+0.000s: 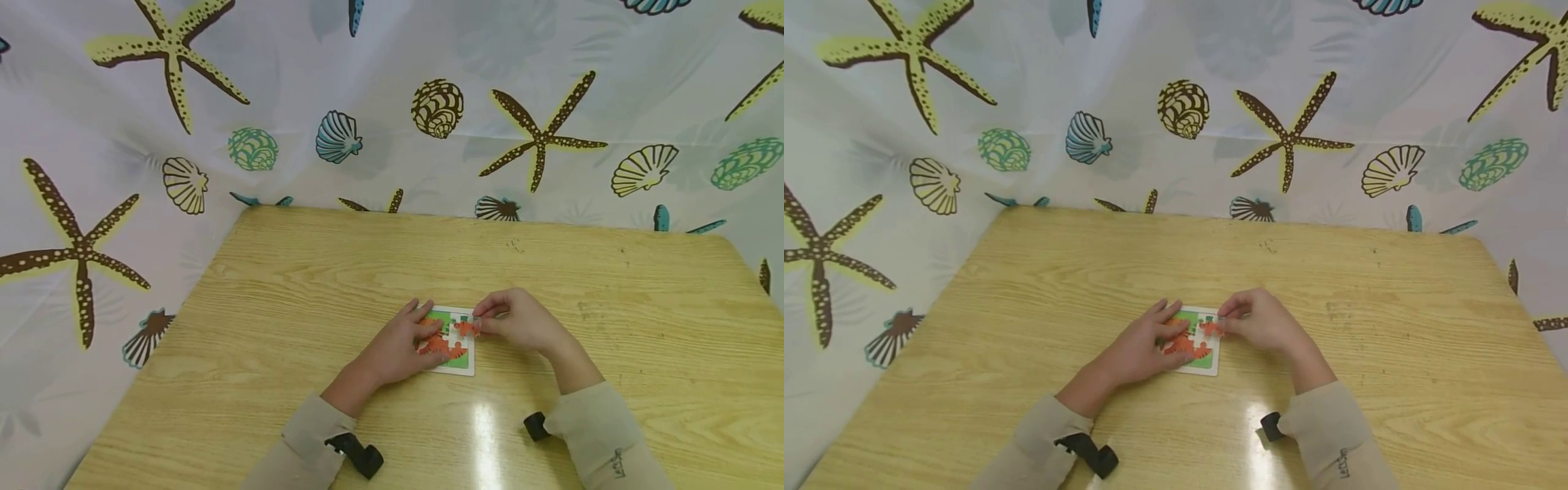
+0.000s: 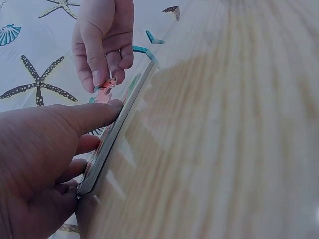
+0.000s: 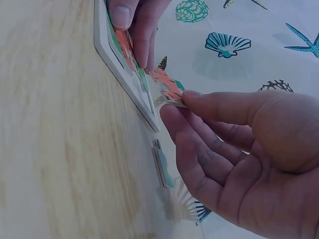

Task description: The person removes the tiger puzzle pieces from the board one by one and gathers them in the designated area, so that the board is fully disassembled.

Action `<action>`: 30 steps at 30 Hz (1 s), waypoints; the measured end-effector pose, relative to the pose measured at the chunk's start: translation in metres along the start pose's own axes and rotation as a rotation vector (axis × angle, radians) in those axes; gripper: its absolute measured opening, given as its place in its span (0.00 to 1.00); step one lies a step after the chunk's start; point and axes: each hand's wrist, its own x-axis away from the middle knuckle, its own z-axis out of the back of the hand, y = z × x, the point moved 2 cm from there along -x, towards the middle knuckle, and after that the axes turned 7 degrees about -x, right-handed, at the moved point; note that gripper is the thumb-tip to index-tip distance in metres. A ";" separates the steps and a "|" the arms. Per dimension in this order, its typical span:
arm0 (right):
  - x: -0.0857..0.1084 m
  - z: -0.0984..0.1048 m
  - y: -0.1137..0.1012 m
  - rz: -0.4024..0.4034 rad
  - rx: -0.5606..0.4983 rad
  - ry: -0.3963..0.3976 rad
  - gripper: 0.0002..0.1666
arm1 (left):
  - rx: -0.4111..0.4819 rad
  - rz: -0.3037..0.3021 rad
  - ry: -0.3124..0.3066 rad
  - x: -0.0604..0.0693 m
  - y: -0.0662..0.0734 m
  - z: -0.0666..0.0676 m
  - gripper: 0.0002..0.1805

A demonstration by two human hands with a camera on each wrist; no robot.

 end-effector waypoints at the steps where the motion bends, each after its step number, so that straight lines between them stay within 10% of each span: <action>1: 0.000 0.001 0.000 0.000 -0.002 0.001 0.08 | 0.001 0.000 0.000 0.000 0.000 0.000 0.36; 30: 0.005 0.019 0.006 -0.048 0.036 0.058 0.08 | 0.032 -0.026 0.004 0.003 0.001 0.001 0.35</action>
